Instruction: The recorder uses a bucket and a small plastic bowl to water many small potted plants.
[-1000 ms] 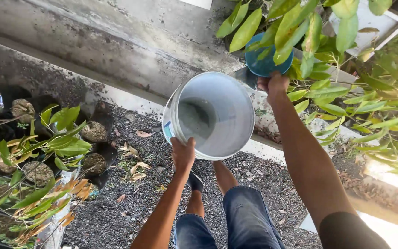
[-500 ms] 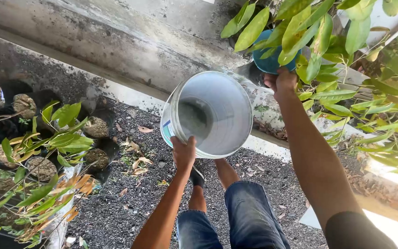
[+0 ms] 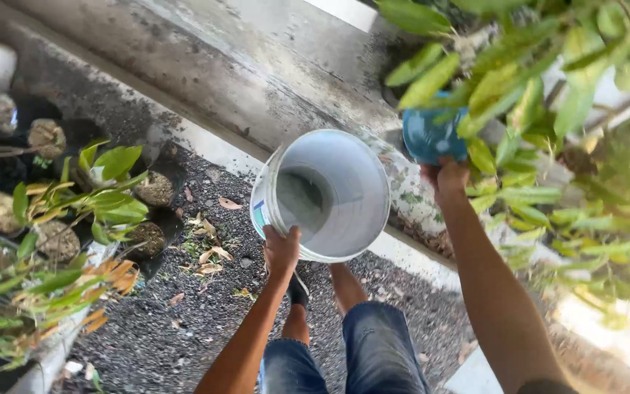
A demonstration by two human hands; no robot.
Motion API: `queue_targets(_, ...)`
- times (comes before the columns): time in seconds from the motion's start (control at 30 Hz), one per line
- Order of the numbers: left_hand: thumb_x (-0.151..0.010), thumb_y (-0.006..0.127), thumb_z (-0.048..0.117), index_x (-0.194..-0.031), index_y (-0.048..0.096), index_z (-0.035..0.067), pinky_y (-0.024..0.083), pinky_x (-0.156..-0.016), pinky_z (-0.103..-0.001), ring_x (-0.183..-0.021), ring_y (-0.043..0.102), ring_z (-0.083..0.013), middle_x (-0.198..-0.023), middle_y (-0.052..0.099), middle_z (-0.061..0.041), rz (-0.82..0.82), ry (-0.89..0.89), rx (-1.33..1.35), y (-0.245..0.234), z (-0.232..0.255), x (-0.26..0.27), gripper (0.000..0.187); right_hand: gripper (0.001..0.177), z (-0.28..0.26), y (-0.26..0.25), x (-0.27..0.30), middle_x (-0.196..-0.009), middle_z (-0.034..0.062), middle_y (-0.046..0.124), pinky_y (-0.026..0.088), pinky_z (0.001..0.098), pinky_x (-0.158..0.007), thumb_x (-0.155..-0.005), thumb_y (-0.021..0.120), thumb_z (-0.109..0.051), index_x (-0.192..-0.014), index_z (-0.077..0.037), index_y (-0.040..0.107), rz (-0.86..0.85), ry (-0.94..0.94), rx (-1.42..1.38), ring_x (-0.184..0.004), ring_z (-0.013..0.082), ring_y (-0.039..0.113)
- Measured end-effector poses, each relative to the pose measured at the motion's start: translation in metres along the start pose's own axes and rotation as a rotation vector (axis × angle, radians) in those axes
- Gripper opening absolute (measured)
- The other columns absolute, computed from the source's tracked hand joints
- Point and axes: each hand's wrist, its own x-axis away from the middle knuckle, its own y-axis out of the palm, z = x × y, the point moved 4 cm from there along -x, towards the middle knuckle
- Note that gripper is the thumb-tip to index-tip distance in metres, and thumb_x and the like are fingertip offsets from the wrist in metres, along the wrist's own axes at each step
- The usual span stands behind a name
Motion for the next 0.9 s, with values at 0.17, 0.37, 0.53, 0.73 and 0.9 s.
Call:
queue_targets(0.17, -0.078, 0.067, 0.040, -0.126, 0.047, 0.002, 0.051, -0.097, -0.054, -0.103, 0.069, -0.0480, -0.111, 0.070, -0.031, 0.045, -0.066, 0.134, 0.001, -0.014, 0.012, 0.064, 0.014, 0.005, 0.010, 0.049, -0.077, 0.0118, 0.066, 0.052, 0.0298, -0.042, -0.099, 0.048, -0.009, -0.108, -0.003, 0.057, -0.218, 0.007, 0.015, -0.054, 0.0194, 0.063)
queue_targets(0.37, -0.077, 0.067, 0.042, -0.127, 0.046, 0.004, 0.050, -0.100, -0.052, -0.108, 0.067, -0.0489, -0.113, 0.069, -0.032, 0.086, -0.175, 0.264, -0.024, -0.030, 0.029, 0.066, 0.016, 0.011, 0.063, 0.123, -0.080, 0.0140, 0.067, 0.047, 0.0281, -0.044, -0.099, 0.050, -0.011, -0.109, -0.001, 0.057, -0.433, 0.107, 0.233, -0.056, 0.0180, 0.061)
queue_targets(0.53, -0.076, 0.068, 0.042, -0.124, 0.047, 0.003, 0.050, -0.100, -0.051, -0.107, 0.068, -0.0486, -0.111, 0.071, -0.031, 0.106, -0.266, 0.380, -0.031, -0.066, 0.037, 0.065, 0.020, 0.002, 0.129, 0.191, -0.080, 0.0148, 0.068, 0.054, 0.0310, -0.049, -0.095, 0.049, -0.009, -0.114, -0.009, 0.054, -0.503, 0.093, 0.455, -0.056, 0.0199, 0.063)
queue_targets(0.73, -0.078, 0.069, 0.041, -0.123, 0.047, 0.001, 0.052, -0.099, -0.049, -0.104, 0.070, -0.0481, -0.111, 0.070, -0.032, 0.146, -0.306, 0.492, -0.042, -0.116, 0.032, 0.064, 0.022, 0.032, 0.195, 0.218, -0.080, 0.0166, 0.069, 0.055, 0.0356, -0.049, -0.095, 0.053, -0.009, -0.116, -0.003, 0.054, -0.618, 0.028, 0.613, -0.057, 0.0218, 0.065)
queue_targets(0.9, -0.080, 0.070, 0.045, -0.123, 0.044, 0.003, 0.047, -0.101, -0.053, -0.110, 0.065, -0.0498, -0.113, 0.069, -0.032, 0.166, -0.398, 0.470, -0.067, -0.150, 0.042, 0.065, 0.025, 0.055, 0.245, 0.245, -0.080, 0.0147, 0.070, 0.058, 0.0344, -0.050, -0.094, 0.053, -0.009, -0.118, -0.004, 0.053, -0.781, -0.005, 0.663, -0.058, 0.0205, 0.066)
